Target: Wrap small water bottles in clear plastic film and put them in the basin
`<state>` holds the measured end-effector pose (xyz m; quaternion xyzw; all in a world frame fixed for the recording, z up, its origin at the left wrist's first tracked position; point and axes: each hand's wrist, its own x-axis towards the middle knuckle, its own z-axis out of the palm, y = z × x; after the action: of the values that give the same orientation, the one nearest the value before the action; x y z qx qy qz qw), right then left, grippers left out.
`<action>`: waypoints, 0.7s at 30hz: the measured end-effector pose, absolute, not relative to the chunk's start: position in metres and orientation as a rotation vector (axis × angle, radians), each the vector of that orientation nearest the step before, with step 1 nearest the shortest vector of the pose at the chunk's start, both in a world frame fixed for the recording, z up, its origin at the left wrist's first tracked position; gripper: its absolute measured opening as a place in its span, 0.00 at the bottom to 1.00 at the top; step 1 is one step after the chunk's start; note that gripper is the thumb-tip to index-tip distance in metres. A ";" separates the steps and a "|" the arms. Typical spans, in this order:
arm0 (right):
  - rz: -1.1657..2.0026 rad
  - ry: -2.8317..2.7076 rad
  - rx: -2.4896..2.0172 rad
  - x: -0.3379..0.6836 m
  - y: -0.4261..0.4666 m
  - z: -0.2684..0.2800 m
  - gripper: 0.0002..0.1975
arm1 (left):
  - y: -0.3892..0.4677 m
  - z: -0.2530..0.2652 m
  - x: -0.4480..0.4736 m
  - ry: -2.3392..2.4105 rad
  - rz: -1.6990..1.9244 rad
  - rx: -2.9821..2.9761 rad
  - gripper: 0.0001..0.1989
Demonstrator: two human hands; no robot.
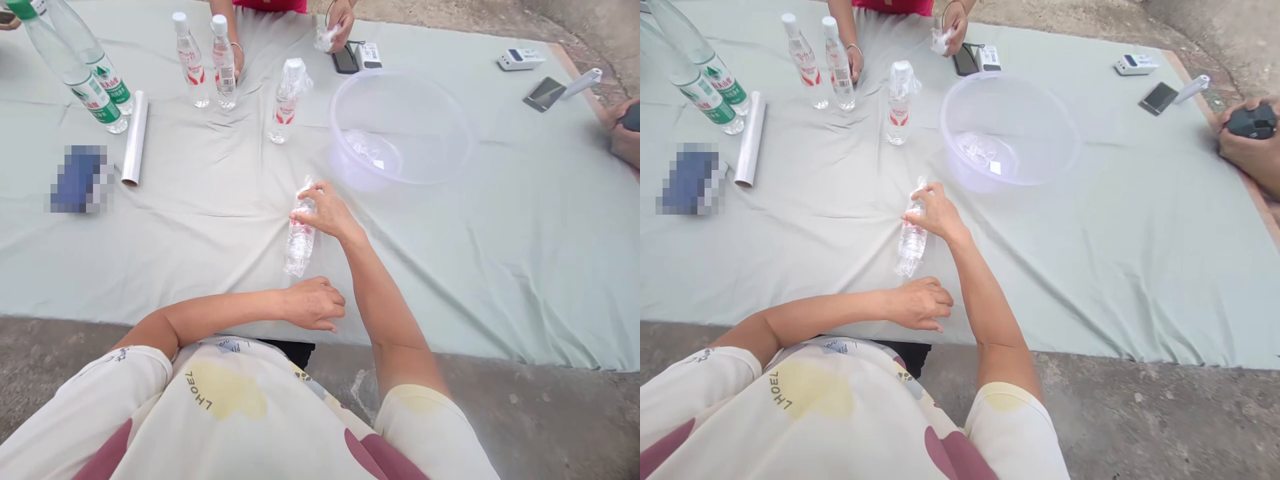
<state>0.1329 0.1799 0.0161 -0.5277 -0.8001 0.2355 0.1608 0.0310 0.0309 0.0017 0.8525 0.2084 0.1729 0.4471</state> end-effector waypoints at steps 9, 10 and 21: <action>1.141 -1.664 -1.639 0.139 0.163 -0.006 0.21 | 0.003 0.028 -0.050 1.131 0.855 0.507 0.14; 1.155 -1.616 -1.621 0.136 0.162 -0.009 0.20 | 0.005 0.027 -0.050 1.090 0.829 0.424 0.14; 0.623 -1.758 -1.448 0.110 0.078 0.030 0.22 | 0.023 0.014 -0.041 1.005 0.778 0.080 0.20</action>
<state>0.1104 0.0785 0.0303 -0.5672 -0.6887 0.2439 0.3801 -0.0413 0.0232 0.0144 0.0373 0.4694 0.3630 0.8040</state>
